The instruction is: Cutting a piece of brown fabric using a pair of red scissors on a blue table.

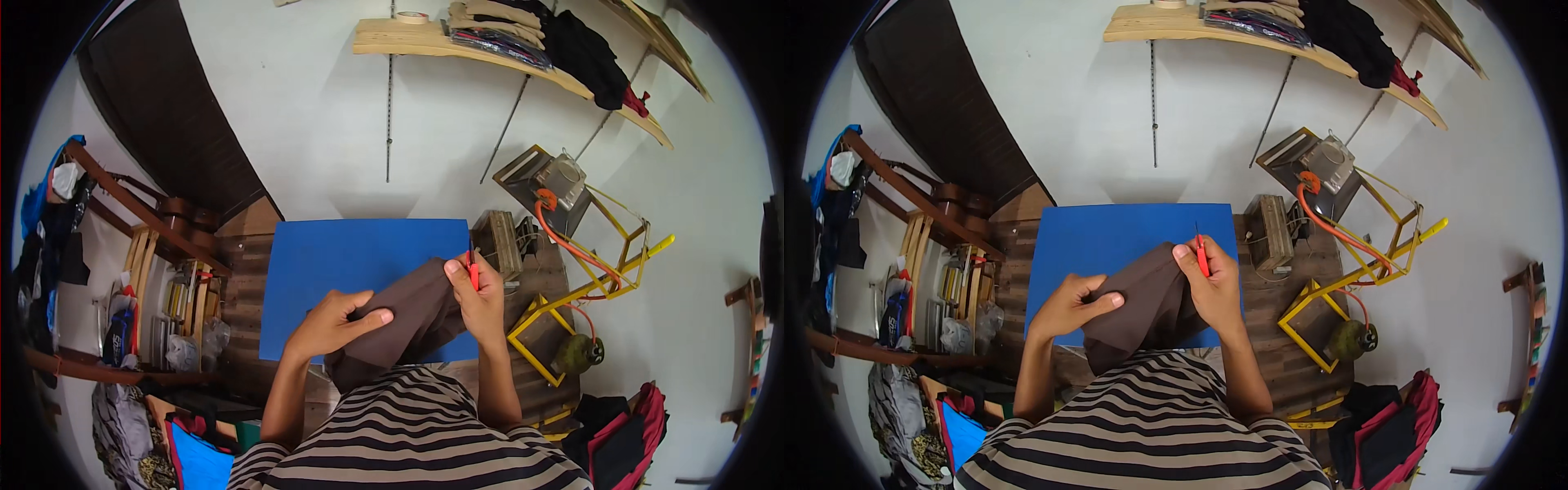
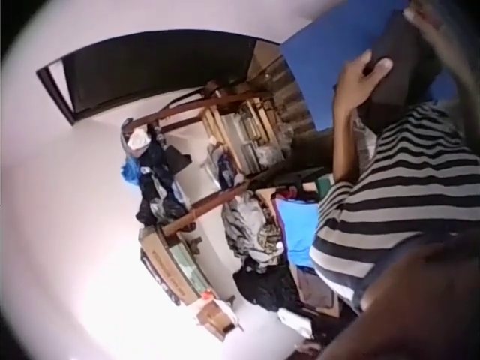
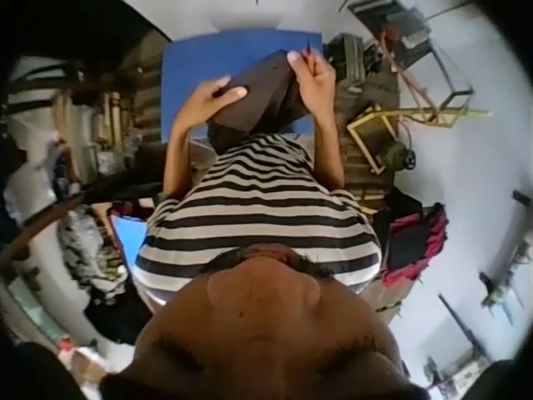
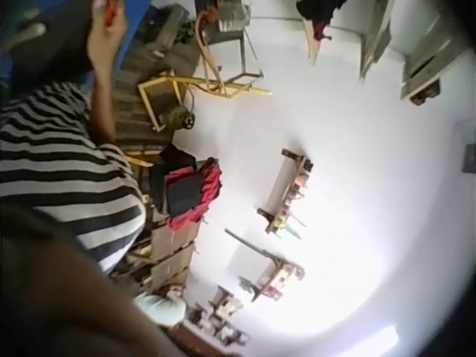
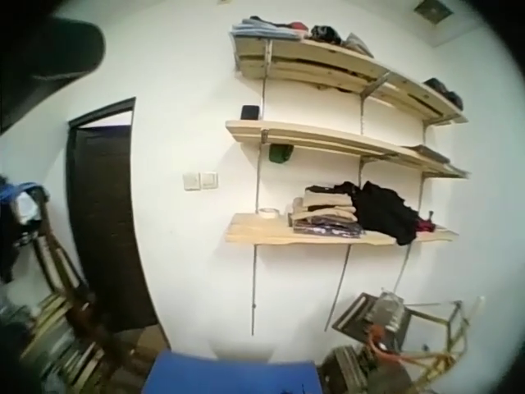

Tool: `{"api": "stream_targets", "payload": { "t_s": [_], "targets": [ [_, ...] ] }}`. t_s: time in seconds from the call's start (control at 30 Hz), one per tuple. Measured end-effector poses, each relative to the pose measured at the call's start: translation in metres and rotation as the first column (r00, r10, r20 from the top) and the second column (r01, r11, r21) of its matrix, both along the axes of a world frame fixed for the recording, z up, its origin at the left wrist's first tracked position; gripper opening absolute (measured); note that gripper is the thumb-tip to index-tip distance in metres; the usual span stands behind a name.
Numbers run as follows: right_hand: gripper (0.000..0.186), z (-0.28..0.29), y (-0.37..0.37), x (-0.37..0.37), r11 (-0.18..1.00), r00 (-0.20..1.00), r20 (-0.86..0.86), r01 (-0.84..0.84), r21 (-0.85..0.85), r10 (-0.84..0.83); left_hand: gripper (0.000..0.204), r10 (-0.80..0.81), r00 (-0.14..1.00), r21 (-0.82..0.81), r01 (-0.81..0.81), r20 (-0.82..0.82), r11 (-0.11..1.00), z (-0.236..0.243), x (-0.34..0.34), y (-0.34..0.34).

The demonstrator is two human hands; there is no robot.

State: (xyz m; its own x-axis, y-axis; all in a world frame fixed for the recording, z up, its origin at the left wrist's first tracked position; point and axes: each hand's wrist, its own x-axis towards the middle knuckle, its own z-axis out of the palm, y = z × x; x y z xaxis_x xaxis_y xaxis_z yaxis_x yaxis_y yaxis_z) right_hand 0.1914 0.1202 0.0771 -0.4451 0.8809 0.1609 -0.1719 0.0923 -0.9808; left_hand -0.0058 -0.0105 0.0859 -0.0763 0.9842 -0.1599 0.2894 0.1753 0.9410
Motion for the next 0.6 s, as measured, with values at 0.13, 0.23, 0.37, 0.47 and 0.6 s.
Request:
{"api": "stream_targets", "payload": {
  "t_s": [0.13, 0.23, 0.37, 0.47, 0.6],
  "targets": [
    [0.023, 0.0, 0.006, 0.001, 0.999, 0.998, 0.045, 0.037, 0.017, -0.038, 0.019, -0.117, 0.993, 0.149, 0.112, 0.027, 0.982, -0.001, -0.009, -0.007],
    [0.024, -0.003, 0.01, 0.001, 0.998, 0.996, 0.066, 0.053, -0.023, -0.051, 0.023, -0.164, 0.963, 0.367, 0.077, 0.213, 0.927, -0.014, -0.002, -0.009],
    [0.023, -0.01, 0.016, -0.006, 0.998, 0.997, 0.075, 0.03, -0.049, -0.026, 0.046, -0.068, 0.654, 0.242, -0.178, 0.753, 0.954, -0.039, 0.015, -0.018],
    [0.023, -0.014, 0.017, -0.015, 1.0, 1.0, 0.012, 0.026, -0.002, -0.026, 0.061, -0.056, 0.367, 0.131, -0.181, 0.929, 0.975, -0.054, 0.023, -0.019],
    [0.018, -0.012, 0.005, -0.015, 0.992, 0.995, -0.032, 0.099, 0.075, -0.097, 0.068, -0.073, 0.141, 0.111, -0.29, 0.987, 0.951, -0.059, 0.029, -0.015]
  ]
}}
